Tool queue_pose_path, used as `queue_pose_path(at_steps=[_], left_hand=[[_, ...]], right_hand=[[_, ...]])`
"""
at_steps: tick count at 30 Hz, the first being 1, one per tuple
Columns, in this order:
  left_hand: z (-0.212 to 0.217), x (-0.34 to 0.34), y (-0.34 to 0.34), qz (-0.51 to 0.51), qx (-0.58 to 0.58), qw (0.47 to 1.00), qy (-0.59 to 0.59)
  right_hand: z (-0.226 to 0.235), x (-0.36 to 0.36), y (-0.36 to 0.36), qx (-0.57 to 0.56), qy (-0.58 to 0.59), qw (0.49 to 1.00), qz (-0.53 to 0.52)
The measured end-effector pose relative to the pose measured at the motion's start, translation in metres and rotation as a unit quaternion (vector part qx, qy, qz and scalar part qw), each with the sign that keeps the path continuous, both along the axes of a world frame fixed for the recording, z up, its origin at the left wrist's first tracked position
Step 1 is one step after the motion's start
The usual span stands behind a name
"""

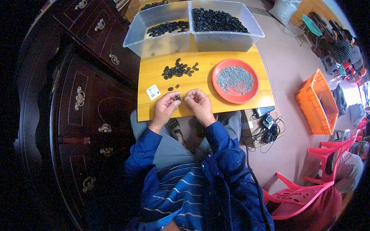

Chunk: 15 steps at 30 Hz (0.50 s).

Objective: The person assembles components by fitting metal pins into black plastic pieces by hand and sorts small parts on the table and plate.

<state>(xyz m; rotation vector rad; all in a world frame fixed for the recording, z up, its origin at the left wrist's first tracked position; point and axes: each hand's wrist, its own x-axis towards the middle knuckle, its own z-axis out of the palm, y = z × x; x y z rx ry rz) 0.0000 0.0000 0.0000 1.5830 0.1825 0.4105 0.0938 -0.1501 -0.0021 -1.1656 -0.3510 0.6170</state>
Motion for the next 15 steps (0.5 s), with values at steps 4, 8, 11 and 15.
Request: queue_pose_path(at_steps=[4,8,11,15], left_hand=[[0.0009,0.0018,0.0006,0.007,0.014,1.000,0.001],[0.0022,0.0000,0.0006,-0.011,0.024,1.000,0.008],[0.0032,0.0000,0.0005,-0.018,0.018,1.000,0.009],[0.0009,0.0001,0.0005,-0.005,0.016,1.000,0.006]], right_hand=[[-0.0007,0.0013,0.0019,0.004,0.003,1.000,-0.006],[-0.0021,0.0017,0.0015,0.000,0.006,1.000,-0.004],[-0.0046,0.0026,0.0012,0.001,-0.004,1.000,0.000],[-0.0048,0.0024,0.0011,0.003,-0.009,1.000,0.005]])
